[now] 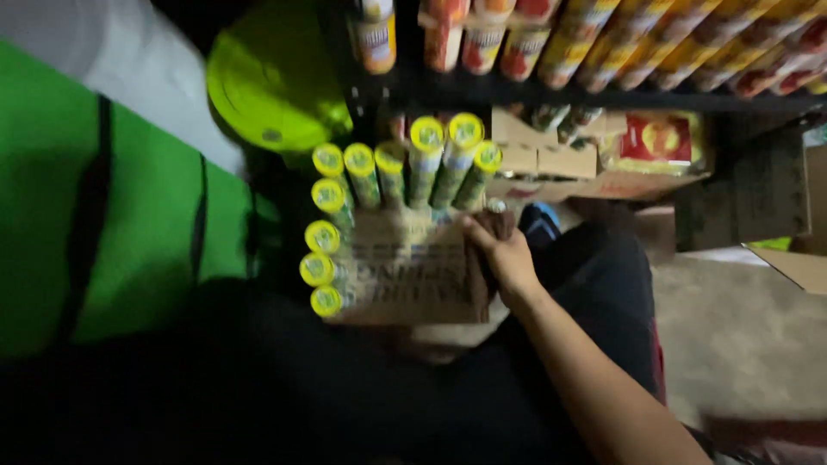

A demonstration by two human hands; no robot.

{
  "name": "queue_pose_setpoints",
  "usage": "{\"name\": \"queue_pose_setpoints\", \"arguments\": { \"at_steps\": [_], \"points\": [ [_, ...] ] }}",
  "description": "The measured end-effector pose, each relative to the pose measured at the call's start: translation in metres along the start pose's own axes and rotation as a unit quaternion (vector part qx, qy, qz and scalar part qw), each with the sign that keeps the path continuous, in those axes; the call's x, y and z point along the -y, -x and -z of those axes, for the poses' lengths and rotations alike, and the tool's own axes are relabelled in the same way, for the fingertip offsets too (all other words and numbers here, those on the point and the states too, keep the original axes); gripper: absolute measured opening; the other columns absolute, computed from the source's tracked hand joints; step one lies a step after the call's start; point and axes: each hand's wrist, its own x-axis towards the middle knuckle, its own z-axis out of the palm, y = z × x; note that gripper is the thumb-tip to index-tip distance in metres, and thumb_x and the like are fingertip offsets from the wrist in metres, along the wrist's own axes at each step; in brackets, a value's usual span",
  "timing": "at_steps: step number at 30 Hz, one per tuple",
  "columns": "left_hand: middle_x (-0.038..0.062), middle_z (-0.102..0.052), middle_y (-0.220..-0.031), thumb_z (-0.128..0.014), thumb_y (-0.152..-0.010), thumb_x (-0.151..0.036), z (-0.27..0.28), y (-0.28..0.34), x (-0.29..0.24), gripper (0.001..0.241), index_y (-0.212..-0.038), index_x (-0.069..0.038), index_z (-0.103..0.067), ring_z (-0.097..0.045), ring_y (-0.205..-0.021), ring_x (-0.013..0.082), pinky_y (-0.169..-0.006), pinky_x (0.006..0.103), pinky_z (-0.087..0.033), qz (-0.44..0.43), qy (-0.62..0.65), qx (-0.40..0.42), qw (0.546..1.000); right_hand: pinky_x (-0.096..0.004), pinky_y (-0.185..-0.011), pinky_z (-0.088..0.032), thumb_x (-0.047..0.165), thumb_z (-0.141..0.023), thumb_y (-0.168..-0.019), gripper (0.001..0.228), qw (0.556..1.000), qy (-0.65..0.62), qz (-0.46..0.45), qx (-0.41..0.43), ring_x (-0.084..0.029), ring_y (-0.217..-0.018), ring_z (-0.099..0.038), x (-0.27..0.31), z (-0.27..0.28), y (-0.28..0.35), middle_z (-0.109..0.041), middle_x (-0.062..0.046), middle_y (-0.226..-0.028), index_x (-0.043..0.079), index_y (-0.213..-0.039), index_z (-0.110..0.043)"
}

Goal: Stocking and organizing canned food items on a storage shelf.

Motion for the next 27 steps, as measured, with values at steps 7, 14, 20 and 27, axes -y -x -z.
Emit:
{"name": "queue_pose_setpoints", "arguments": {
  "at_steps": [7,14,20,27],
  "points": [
    [0.01,-0.063,-0.099,-0.065,-0.077,-0.001,0.028,0.065,0.176,0.011,-0.08,-0.01,-0.06,-0.06,-0.103,0.0342,-0.092,0.0467,-0.047,-0.008,-0.088,-0.018,0.996,-0.031,-0.075,-0.047,0.026,-0.077,-0.099,0.027,0.994,-0.057,0.092,0.032,-0.013,-0.083,-0.058,-0.051,0.016,-0.045,-0.066,-0.003,-0.093,0.0,-0.102,-0.069],
    [0.019,-0.064,-0.107,-0.072,-0.089,-0.009,0.074,0.157,0.294,0.025,-0.108,-0.002,-0.057,-0.06,-0.105,0.0386,-0.093,0.0479,-0.047,0.27,-0.276,-0.188,0.903,-0.03,-0.078,-0.053,0.029,-0.076,-0.09,0.03,0.988,-0.14,-0.069,0.015,-0.013,-0.085,-0.066,0.0,0.009,-0.003,-0.071,-0.002,-0.097,0.005,-0.108,-0.069],
    [0.015,-0.074,-0.107,-0.084,-0.074,-0.046,0.045,0.177,0.345,0.059,-0.115,-0.008,-0.066,-0.068,-0.104,0.0355,-0.105,0.0532,-0.041,0.475,-0.324,0.04,0.817,-0.032,-0.077,-0.054,0.029,-0.078,-0.087,0.034,0.984,-0.145,-0.097,0.043,-0.016,-0.085,-0.068,0.004,-0.007,0.005,-0.071,-0.003,-0.097,0.005,-0.11,-0.069],
    [0.01,-0.076,-0.111,-0.077,-0.076,-0.073,0.037,0.165,0.351,0.065,-0.108,-0.016,-0.077,-0.071,-0.109,0.0282,-0.122,0.0518,-0.024,0.538,-0.405,0.277,0.685,-0.033,-0.086,-0.054,0.024,-0.076,-0.091,0.034,0.984,-0.144,-0.043,0.098,-0.018,-0.095,-0.068,-0.012,-0.021,0.003,-0.071,-0.006,-0.104,0.005,-0.117,-0.065]
  ]
}}
